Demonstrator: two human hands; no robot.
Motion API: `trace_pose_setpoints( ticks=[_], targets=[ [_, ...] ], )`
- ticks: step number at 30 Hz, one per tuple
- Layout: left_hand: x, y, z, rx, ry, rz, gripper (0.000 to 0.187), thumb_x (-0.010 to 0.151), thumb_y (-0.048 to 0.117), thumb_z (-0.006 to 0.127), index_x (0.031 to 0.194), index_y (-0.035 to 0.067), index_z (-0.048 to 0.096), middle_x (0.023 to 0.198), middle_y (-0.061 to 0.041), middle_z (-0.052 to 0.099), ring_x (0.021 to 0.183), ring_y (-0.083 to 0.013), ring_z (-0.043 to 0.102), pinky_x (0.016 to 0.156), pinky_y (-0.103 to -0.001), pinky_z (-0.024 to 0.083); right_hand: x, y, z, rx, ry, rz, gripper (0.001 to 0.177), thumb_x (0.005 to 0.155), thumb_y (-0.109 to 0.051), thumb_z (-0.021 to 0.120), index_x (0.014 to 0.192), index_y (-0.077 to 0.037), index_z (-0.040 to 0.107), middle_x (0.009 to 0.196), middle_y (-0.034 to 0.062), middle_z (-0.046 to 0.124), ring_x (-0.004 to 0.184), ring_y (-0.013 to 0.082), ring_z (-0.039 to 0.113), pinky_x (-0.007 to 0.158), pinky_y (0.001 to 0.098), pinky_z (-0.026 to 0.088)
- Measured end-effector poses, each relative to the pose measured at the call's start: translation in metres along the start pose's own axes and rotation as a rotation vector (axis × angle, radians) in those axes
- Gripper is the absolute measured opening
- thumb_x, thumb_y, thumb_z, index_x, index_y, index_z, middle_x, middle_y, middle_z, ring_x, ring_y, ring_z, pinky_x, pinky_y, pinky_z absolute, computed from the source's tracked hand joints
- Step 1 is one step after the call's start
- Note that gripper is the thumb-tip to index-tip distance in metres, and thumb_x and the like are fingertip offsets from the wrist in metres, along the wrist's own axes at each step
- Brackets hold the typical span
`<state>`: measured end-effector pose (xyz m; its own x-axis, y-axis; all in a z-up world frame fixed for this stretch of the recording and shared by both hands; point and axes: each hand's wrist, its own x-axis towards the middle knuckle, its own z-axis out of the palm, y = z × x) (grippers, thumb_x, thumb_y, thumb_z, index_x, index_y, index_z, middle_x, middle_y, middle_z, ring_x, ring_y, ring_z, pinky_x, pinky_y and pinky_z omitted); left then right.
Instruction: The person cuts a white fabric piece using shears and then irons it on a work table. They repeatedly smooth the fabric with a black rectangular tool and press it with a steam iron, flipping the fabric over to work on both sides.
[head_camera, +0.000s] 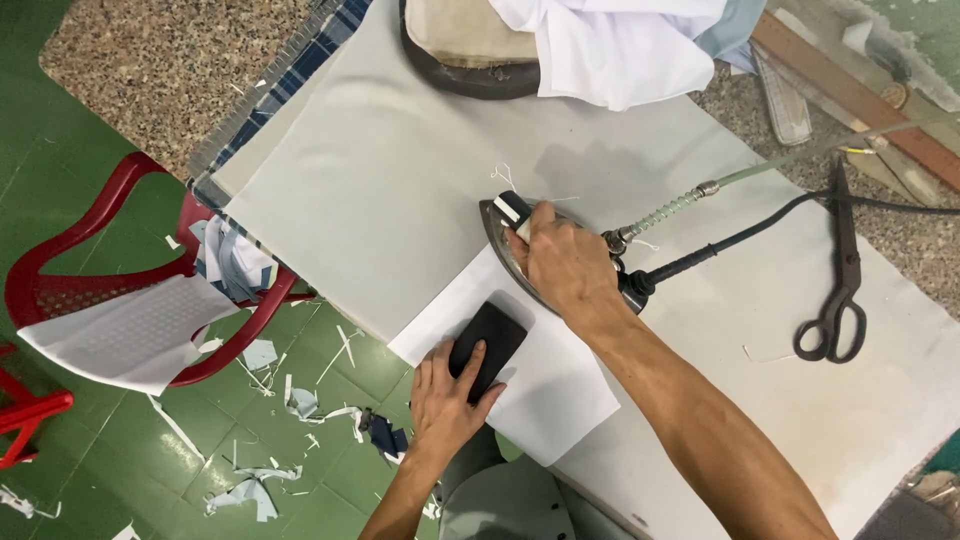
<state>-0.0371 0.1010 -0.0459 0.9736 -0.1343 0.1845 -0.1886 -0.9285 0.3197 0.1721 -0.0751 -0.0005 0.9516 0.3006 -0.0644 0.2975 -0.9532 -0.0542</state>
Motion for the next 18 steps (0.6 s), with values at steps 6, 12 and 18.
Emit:
trace_pose_setpoints(
  ticks=[6, 12, 18],
  targets=[
    [0.000, -0.001, 0.002, 0.021, 0.015, 0.018, 0.061, 0.092, 0.059, 0.070, 0.140, 0.022, 0.062, 0.135, -0.020, 0.054, 0.111, -0.0352, 0.059, 0.091, -0.045, 0.052, 0.005, 0.002, -0.009, 0.145, -0.093, 0.006, 0.060, 0.105, -0.064, 0.050, 0.098, -0.005, 0.051, 0.056, 0.0091, 0.064, 0.048, 0.0367, 0.066, 0.039, 0.0456, 0.052],
    [0.001, -0.002, 0.001, 0.023, -0.005, 0.032, 0.061, 0.093, 0.058, 0.069, 0.142, 0.023, 0.060, 0.136, -0.020, 0.053, 0.115, -0.0366, 0.059, 0.094, -0.047, 0.051, 0.008, 0.000, -0.012, 0.240, -0.135, 0.048, 0.051, 0.108, -0.053, 0.049, 0.099, -0.003, 0.051, 0.061, 0.0128, 0.066, 0.051, 0.0422, 0.064, 0.045, 0.0511, 0.050],
    [0.017, 0.004, 0.003, -0.064, -0.078, 0.234, 0.057, 0.089, 0.041, 0.080, 0.139, 0.018, 0.062, 0.130, -0.023, 0.052, 0.109, -0.0377, 0.056, 0.089, -0.047, 0.056, 0.020, 0.006, -0.008, 0.198, -0.105, 0.050, 0.051, 0.108, -0.055, 0.046, 0.100, -0.004, 0.052, 0.061, 0.0120, 0.067, 0.049, 0.0396, 0.066, 0.041, 0.0498, 0.052]
  ],
)
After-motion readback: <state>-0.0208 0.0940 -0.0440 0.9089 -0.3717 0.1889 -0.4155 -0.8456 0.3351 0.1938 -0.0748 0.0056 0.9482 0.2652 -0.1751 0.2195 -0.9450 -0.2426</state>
